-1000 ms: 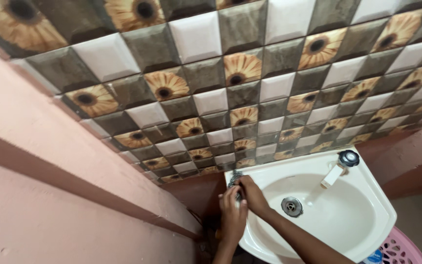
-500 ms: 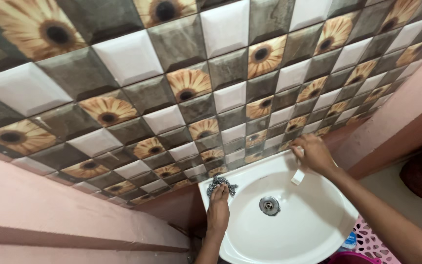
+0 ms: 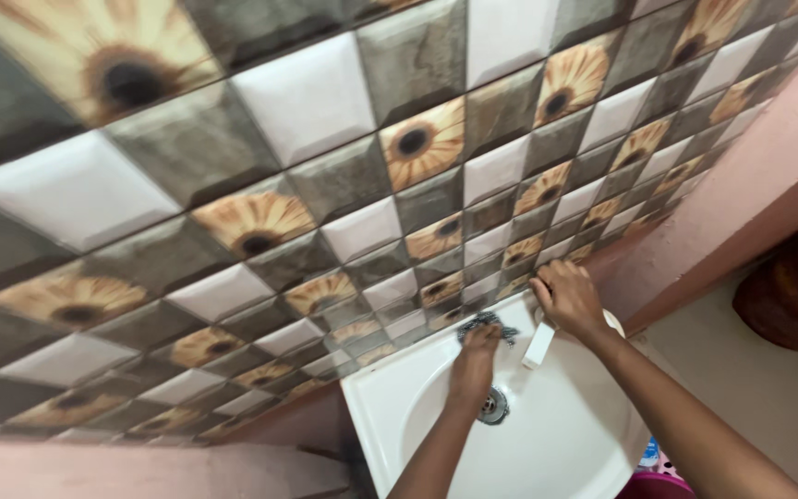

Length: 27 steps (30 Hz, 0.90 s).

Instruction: The person cleans a small corner sink and its faucet. They use a wire wool pad and liquid soap to scrub the surfaces of the ceramic sink and the chrome-colored faucet by hand.

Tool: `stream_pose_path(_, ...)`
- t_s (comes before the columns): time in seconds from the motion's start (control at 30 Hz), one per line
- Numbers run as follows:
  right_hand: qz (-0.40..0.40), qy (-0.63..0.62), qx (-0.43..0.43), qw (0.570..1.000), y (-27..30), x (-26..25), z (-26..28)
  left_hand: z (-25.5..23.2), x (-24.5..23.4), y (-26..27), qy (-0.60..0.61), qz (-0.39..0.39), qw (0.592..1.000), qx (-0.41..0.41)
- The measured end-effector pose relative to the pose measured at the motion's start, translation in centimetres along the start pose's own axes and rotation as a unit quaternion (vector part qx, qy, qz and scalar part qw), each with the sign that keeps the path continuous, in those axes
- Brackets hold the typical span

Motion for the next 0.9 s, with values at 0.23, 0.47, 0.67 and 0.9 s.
stream_pose_path(0.23,-0.03,-0.029,-0.026,0.999,0.3,-1.7,0.9,-2.6,3.8,-6.8,0.009,0.123,0.99,0.066)
stream_pose_path(0.47,-0.003,-0.027,0.002,1.0,-0.2,-1.5,0.7,-1.1,-0.9,-0.5,-0.055,0.03,0.987,0.146)
stream_pose_path(0.67,-0.013,-0.022,-0.007,1.0,-0.2,-1.8,1.1,-1.4,2.4,-4.6,-0.02,0.031,0.99,0.139)
stream_pose_path(0.9,-0.033,-0.026,-0.025,0.999,0.0,-1.4,0.4,-2.2,4.3,-6.5,-0.088,0.074,0.979,0.167)
Point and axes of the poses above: each hand's wrist, its own y-axis away from the middle knuckle, its own x-axis out of the palm, z = x × y, the point moved 9 cm from there along -y, towards the middle knuckle, and after that the axes turned 15 degrees about x, right-handed, at the moved point
